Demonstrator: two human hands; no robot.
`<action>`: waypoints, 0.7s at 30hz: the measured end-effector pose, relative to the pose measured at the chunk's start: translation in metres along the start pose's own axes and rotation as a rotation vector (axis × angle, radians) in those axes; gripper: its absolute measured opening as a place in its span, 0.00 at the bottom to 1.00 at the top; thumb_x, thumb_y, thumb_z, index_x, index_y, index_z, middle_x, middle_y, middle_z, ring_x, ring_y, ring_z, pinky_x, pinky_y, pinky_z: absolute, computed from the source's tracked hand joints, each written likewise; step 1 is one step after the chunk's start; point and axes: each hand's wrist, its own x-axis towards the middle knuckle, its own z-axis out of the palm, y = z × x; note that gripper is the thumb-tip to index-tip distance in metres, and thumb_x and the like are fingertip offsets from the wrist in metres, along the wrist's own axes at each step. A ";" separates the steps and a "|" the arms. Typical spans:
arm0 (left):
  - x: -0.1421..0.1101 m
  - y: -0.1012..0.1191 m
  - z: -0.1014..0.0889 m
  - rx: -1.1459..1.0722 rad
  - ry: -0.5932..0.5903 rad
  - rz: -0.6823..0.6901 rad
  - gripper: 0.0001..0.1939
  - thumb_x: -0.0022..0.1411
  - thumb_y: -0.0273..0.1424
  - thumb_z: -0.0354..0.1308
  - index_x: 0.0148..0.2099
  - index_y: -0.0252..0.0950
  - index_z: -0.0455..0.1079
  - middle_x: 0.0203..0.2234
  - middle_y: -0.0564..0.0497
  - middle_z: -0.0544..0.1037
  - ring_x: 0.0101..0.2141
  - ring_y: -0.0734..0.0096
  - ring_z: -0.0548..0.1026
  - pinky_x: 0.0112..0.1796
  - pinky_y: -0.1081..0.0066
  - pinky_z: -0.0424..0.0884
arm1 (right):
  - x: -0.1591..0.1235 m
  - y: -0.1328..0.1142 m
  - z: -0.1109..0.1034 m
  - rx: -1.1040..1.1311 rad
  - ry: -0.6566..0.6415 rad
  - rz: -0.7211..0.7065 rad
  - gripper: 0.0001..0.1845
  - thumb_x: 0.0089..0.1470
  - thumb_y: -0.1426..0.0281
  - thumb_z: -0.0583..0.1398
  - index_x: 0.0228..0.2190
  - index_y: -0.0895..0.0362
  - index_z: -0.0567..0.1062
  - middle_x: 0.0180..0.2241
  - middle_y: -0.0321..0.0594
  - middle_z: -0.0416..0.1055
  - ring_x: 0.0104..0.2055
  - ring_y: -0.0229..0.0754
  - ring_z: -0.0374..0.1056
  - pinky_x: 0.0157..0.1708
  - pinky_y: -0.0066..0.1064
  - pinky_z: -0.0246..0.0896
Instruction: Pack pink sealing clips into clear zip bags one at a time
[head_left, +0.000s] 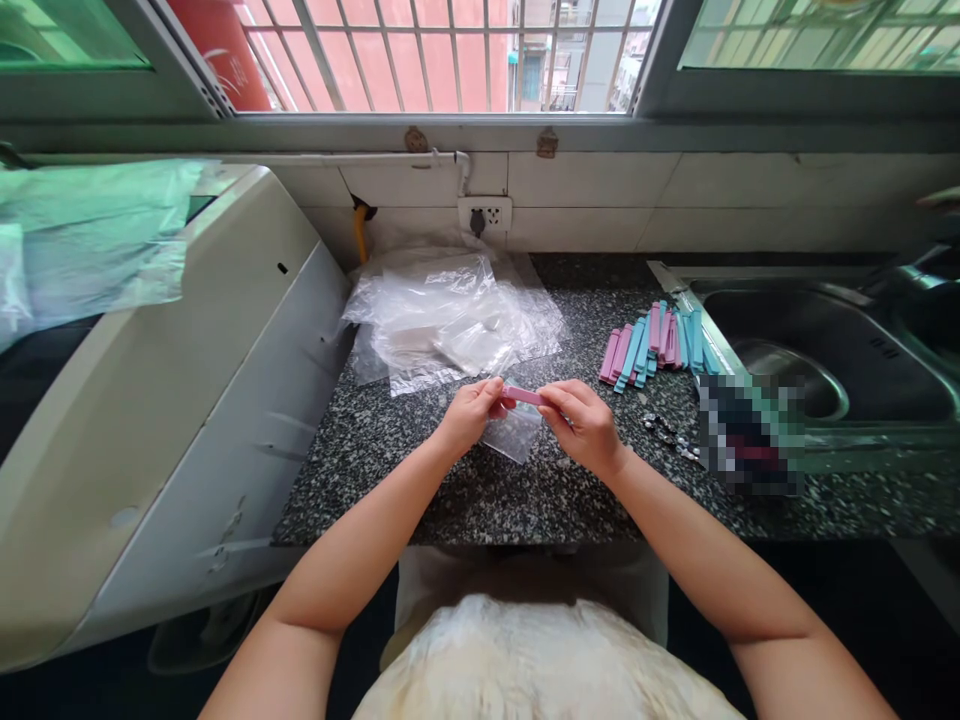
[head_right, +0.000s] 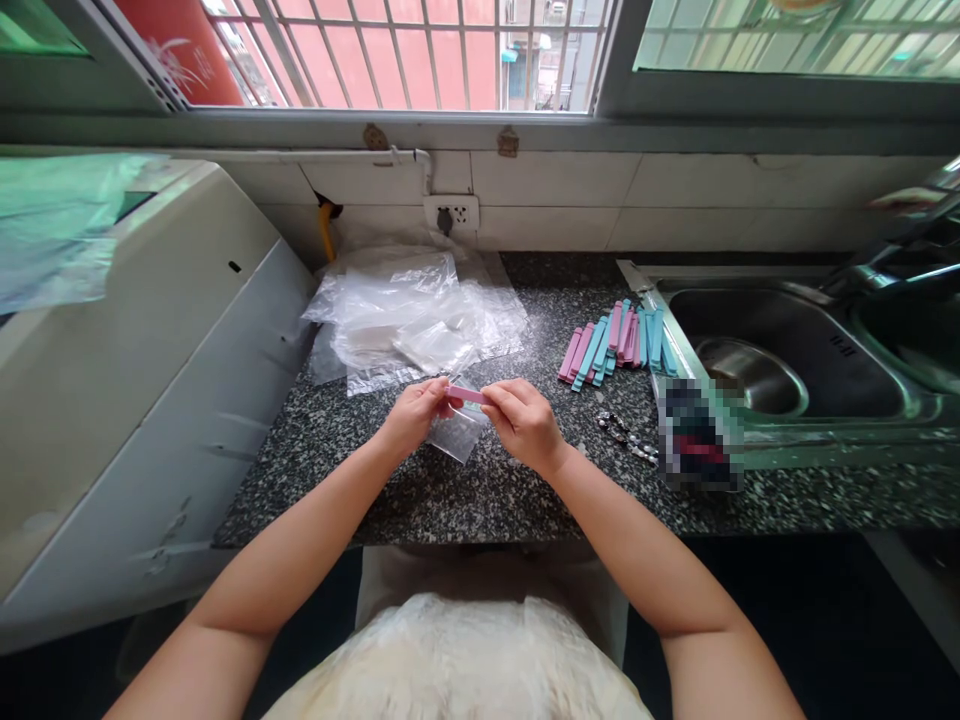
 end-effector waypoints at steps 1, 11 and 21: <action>0.000 0.000 0.000 0.005 0.000 0.003 0.25 0.46 0.52 0.55 0.22 0.32 0.69 0.17 0.50 0.72 0.19 0.77 0.63 0.24 0.73 0.61 | 0.000 0.000 0.000 0.003 -0.004 0.008 0.08 0.53 0.74 0.57 0.37 0.57 0.73 0.32 0.44 0.73 0.35 0.41 0.69 0.35 0.34 0.69; -0.001 0.002 0.000 0.057 0.010 0.016 0.24 0.48 0.52 0.54 0.22 0.33 0.68 0.16 0.51 0.70 0.19 0.77 0.62 0.23 0.73 0.60 | 0.002 -0.003 -0.003 0.022 0.020 0.013 0.10 0.53 0.74 0.57 0.39 0.56 0.72 0.34 0.43 0.73 0.37 0.41 0.69 0.36 0.35 0.68; -0.001 0.003 0.001 0.070 0.014 0.017 0.24 0.49 0.51 0.53 0.21 0.33 0.68 0.15 0.52 0.68 0.18 0.77 0.61 0.23 0.73 0.58 | 0.005 -0.003 -0.007 -0.018 0.063 -0.038 0.10 0.51 0.74 0.58 0.38 0.55 0.71 0.33 0.41 0.74 0.35 0.41 0.67 0.35 0.35 0.66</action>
